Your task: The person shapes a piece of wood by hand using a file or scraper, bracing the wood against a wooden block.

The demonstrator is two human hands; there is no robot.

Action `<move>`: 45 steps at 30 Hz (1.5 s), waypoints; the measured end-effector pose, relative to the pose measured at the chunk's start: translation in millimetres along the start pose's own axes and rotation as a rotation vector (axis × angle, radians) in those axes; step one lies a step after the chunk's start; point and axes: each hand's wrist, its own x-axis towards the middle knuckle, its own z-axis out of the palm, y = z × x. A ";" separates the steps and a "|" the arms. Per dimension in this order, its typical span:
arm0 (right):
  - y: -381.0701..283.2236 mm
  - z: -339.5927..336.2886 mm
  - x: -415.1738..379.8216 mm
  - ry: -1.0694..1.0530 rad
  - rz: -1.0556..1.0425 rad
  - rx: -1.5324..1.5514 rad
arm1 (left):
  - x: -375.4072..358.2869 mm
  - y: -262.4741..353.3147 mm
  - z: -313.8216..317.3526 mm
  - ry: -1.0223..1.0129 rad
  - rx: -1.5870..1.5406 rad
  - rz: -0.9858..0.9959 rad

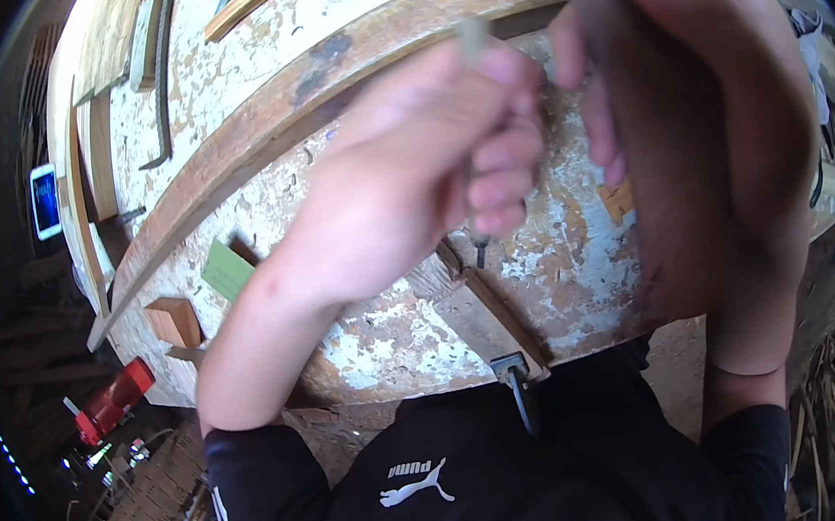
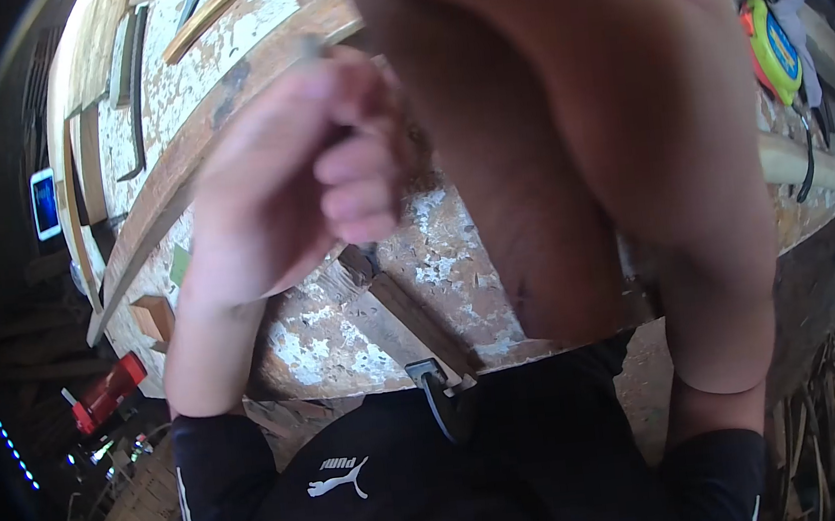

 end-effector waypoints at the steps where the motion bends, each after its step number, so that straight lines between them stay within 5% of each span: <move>1: -2.6 4.5 1.1 -0.015 0.001 -0.019 | 5.2 -4.8 -3.6 -0.056 0.048 -0.042; 7: -9.2 19.4 -2.7 -0.087 0.064 -0.156 | 8.7 -10.5 -13.0 -0.080 0.125 -0.065; 17: -12.4 12.7 5.2 -0.076 0.078 -0.331 | 13.1 -19.1 -29.6 -0.224 -0.243 -0.136; 19: -5.5 14.2 -1.6 0.017 0.047 -0.331 | 7.7 -18.6 -24.6 -0.131 -0.008 -0.068; 22: -15.7 -16.0 8.2 -0.221 0.115 -0.291 | 11.3 -22.7 -24.3 -0.104 0.040 -0.017; 23: -3.8 -13.8 1.5 0.141 0.025 -0.320 | 13.1 -24.7 -24.4 -0.114 0.004 -0.010; 27: 2.0 -4.5 1.6 -0.113 0.035 -0.320 | 9.3 -17.8 -17.8 -0.073 0.163 0.034; 31: -17.2 7.7 0.8 0.114 0.093 -0.184 | 7.5 -16.3 -14.5 -0.049 0.140 0.019; 35: -8.5 -23.1 13.2 -0.381 0.300 -0.153 | 3.1 -16.1 -14.2 -0.077 0.092 0.069; 39: 17.0 -16.7 26.8 -0.451 0.003 -0.157 | -9.3 -20.7 -16.2 -0.075 -0.060 0.180; 45: -31.1 5.1 38.7 -0.421 0.336 -0.067 | -19.3 -26.5 -31.1 -0.106 -0.256 0.182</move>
